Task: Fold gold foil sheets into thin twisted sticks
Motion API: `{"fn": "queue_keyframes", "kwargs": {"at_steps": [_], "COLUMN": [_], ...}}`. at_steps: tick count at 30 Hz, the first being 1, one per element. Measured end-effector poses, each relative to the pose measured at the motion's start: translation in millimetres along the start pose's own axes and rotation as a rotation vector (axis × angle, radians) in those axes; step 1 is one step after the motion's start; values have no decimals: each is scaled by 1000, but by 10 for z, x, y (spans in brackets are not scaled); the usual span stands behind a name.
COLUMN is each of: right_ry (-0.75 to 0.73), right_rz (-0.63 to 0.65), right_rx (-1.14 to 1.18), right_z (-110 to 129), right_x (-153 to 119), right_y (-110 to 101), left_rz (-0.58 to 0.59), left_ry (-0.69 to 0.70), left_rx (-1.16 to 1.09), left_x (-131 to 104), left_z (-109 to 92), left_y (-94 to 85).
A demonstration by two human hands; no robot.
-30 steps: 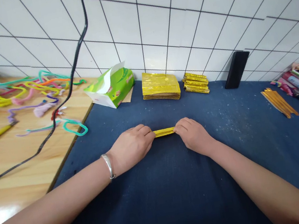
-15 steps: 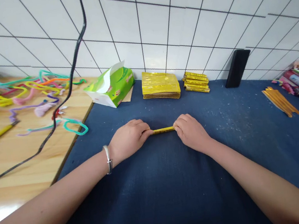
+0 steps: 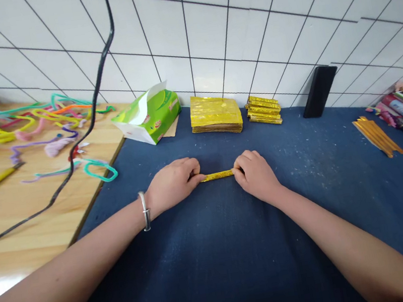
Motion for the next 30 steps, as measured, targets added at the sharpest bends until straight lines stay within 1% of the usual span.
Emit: {"fn": "queue_keyframes", "kwargs": {"at_steps": [3, 6, 11, 20, 22, 25, 30], "right_ry": [26, 14, -88, -199, -243, -317, -373], "right_rz": [-10, 9, 68, 57, 54, 38, -66], "right_rx": [2, 19, 83, 208, 170, 53, -97], "right_z": [-43, -67, -59, -6, 19, 71, 164], "right_x": [0, 6, 11, -48, -80, -142, -239], "right_y": [6, 21, 60, 3, -1, -7, -85], "left_rz": [30, 62, 78, 87, 60, 11, -31], "left_ry": [18, 51, 92, 158, 176, 205, 257], "left_rx": [-27, -39, -12, -3, 26, 71, 77], "left_x": [0, 0, -12, -97, -110, -116, -99], "left_z": [-1, -18, -82, -237, -263, -275, -302], "left_y": [13, 16, 2, 28, 16, 11, 69]}}
Point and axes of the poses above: each hand's wrist, its own x-axis towards the middle knuckle, its own y-axis out of the palm, z = x × y, the point moved 7 cm from there along x, towards the middle knuckle, and after that the axes turned 1 degree about -z, right-handed, at the moved point
